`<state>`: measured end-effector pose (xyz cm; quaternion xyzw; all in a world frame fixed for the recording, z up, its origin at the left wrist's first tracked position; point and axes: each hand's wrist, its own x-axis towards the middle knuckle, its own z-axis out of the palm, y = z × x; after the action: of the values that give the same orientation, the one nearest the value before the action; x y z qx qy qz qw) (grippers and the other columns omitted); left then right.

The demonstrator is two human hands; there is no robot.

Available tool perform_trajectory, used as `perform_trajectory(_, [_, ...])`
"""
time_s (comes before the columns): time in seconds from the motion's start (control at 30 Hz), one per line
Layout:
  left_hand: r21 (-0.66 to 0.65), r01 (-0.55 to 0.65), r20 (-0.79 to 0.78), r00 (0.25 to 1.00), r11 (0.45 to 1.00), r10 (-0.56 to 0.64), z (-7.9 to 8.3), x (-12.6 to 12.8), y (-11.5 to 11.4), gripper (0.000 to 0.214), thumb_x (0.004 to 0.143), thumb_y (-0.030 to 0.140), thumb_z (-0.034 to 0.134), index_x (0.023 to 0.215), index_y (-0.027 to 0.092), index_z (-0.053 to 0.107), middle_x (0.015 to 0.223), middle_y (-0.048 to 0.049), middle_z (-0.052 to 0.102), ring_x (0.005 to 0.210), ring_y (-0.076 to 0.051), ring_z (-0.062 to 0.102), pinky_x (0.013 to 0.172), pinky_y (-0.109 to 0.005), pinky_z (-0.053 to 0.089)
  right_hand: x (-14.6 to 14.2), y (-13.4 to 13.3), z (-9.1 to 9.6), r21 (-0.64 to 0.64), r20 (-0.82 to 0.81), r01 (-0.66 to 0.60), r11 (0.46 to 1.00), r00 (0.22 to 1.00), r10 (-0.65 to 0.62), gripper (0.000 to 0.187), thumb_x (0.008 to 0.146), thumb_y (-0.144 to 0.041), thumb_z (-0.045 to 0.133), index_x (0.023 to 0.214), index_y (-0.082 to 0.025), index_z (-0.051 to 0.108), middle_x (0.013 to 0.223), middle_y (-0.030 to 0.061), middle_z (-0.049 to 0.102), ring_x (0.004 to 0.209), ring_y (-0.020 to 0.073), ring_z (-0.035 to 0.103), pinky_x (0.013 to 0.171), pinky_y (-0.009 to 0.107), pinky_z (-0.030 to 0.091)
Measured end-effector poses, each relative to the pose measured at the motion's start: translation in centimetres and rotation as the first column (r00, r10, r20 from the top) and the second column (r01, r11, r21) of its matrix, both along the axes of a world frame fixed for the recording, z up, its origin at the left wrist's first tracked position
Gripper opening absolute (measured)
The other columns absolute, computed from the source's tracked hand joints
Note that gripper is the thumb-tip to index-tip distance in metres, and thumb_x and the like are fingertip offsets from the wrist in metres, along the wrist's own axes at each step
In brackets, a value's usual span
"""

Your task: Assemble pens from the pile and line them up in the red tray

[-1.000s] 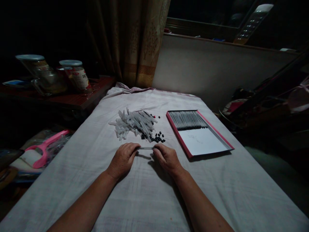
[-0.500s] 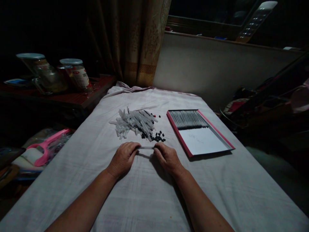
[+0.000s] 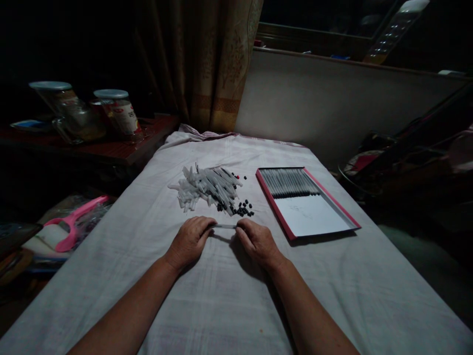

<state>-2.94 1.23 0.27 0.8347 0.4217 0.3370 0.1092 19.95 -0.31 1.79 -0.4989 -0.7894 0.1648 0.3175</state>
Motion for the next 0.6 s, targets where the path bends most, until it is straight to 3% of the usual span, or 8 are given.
perform_trajectory(0.23, [0.022, 0.012, 0.035, 0.999, 1.000, -0.013, -0.1, -0.2, 0.0, 0.021, 0.091, 0.016, 0.053, 0.109, 0.022, 0.062, 0.097, -0.0065, 0.071, 0.093, -0.021, 0.066, 0.084, -0.038, 0.053, -0.2, 0.1, -0.3, -0.013, -0.069, 0.011, 1.000, 0.998, -0.012, 0.031, 0.095, -0.031, 0.040, 0.074, -0.022, 0.060, 0.064, 0.0002, 0.061, 0.060, 0.0140, 0.056, 0.059, 0.023, 0.041])
perform_trajectory(0.37, [0.048, 0.035, 0.027, 0.999, 0.998, -0.037, -0.2, 0.3, -0.1, 0.021, 0.090, 0.015, 0.054, 0.109, 0.021, 0.062, 0.096, -0.0064, 0.072, 0.092, -0.021, 0.066, 0.083, -0.037, 0.052, -0.4, 0.0, -0.4, -0.061, -0.101, 0.028, 0.998, 0.994, -0.034, 0.023, 0.091, -0.032, 0.050, 0.103, -0.022, 0.067, 0.083, 0.0024, 0.072, 0.065, 0.0144, 0.062, 0.066, 0.024, 0.047])
perform_trajectory(0.43, [0.054, 0.068, -0.001, 0.998, 0.996, -0.068, -0.1, 0.4, 0.2, 0.021, 0.091, 0.016, 0.054, 0.110, 0.020, 0.062, 0.097, -0.0068, 0.072, 0.092, -0.021, 0.066, 0.083, -0.037, 0.052, -0.4, -0.1, -0.5, -0.055, -0.096, 0.009, 0.998, 0.995, -0.014, 0.026, 0.088, -0.030, 0.055, 0.109, -0.022, 0.068, 0.092, 0.0052, 0.075, 0.071, 0.0164, 0.066, 0.070, 0.027, 0.049])
perform_trajectory(0.6, [0.097, 0.014, -0.149, 0.989, 0.995, 0.000, 0.8, -0.6, 3.3, 0.033, 0.090, 0.017, 0.053, 0.122, 0.021, 0.060, 0.120, -0.0111, 0.066, 0.113, -0.026, 0.059, 0.096, -0.045, 0.046, 0.8, 0.1, -0.6, -0.012, -0.120, 0.075, 0.997, 0.990, -0.075, 0.020, 0.088, -0.025, 0.053, 0.094, -0.022, 0.072, 0.089, 0.0062, 0.076, 0.082, 0.0200, 0.070, 0.076, 0.029, 0.052])
